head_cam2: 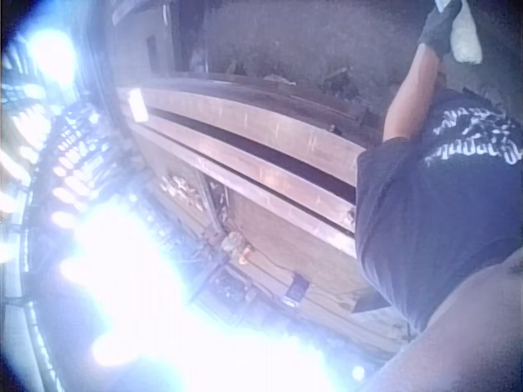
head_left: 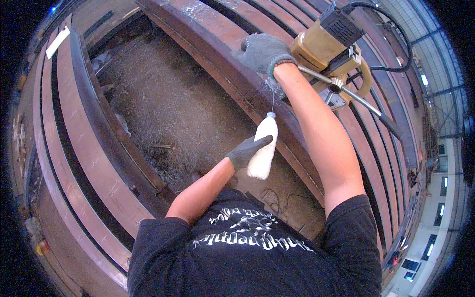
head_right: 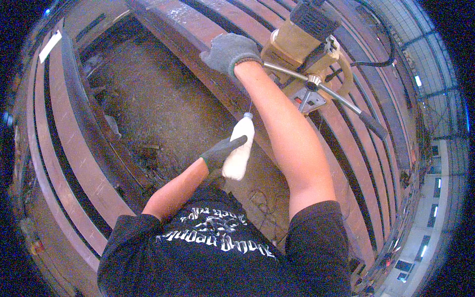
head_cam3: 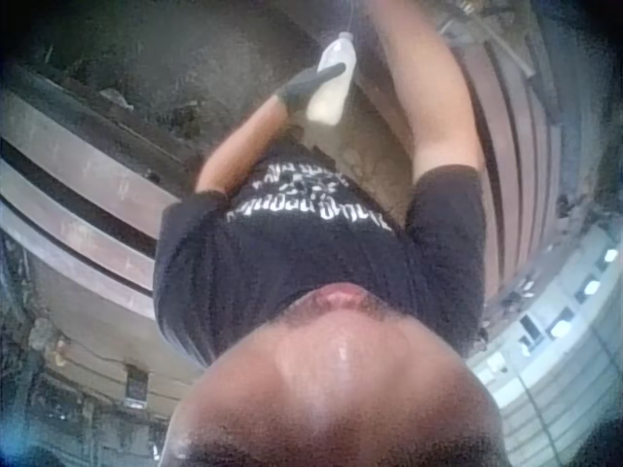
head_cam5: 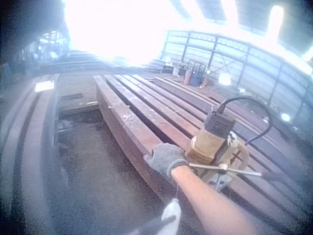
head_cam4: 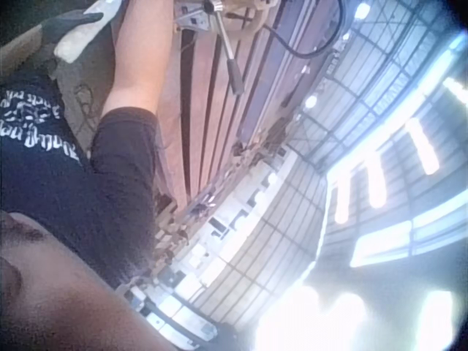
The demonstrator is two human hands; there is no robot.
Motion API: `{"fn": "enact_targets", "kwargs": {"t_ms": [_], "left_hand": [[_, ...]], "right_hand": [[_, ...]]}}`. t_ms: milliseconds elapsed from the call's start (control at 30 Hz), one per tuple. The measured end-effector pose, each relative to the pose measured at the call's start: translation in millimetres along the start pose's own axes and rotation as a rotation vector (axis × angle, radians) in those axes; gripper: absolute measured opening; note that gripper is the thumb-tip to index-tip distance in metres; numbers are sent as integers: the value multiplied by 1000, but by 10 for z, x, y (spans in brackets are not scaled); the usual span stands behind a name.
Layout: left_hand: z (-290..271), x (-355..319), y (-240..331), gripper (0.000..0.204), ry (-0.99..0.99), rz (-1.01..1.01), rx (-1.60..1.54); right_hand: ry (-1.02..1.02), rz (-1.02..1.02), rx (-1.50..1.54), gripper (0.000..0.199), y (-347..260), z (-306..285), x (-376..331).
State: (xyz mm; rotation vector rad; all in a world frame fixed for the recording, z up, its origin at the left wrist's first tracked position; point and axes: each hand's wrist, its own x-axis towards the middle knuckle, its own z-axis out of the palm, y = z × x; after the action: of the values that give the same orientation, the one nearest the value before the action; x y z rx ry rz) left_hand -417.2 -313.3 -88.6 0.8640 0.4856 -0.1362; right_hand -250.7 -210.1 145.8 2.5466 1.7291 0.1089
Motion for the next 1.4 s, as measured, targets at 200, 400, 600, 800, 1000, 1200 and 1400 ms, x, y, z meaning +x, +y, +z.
{"fn": "enact_targets", "kwargs": {"t_ms": [200,400,600,800,1000,1200,1400], "left_hand": [[-16,18,-4,56,-8,14,28],[41,-71,77,60,4,-6,32],[-9,10,4,62,8,-30,52],[5,-25,68,60,15,-27,87],[13,-34,60,59,21,-10,77],[-1,-40,81,73,-4,-26,92],[14,-31,39,64,28,-8,66]], "right_hand": [[-2,-11,-10,50,-26,8,0],[13,-25,-18,49,15,56,0],[-5,-8,-29,49,-30,1,-20],[-9,-22,-38,50,-12,35,-4],[7,-36,-33,51,-2,41,-11],[16,-12,-34,51,-15,53,-29],[-10,-19,-43,52,-12,51,-15]]}}
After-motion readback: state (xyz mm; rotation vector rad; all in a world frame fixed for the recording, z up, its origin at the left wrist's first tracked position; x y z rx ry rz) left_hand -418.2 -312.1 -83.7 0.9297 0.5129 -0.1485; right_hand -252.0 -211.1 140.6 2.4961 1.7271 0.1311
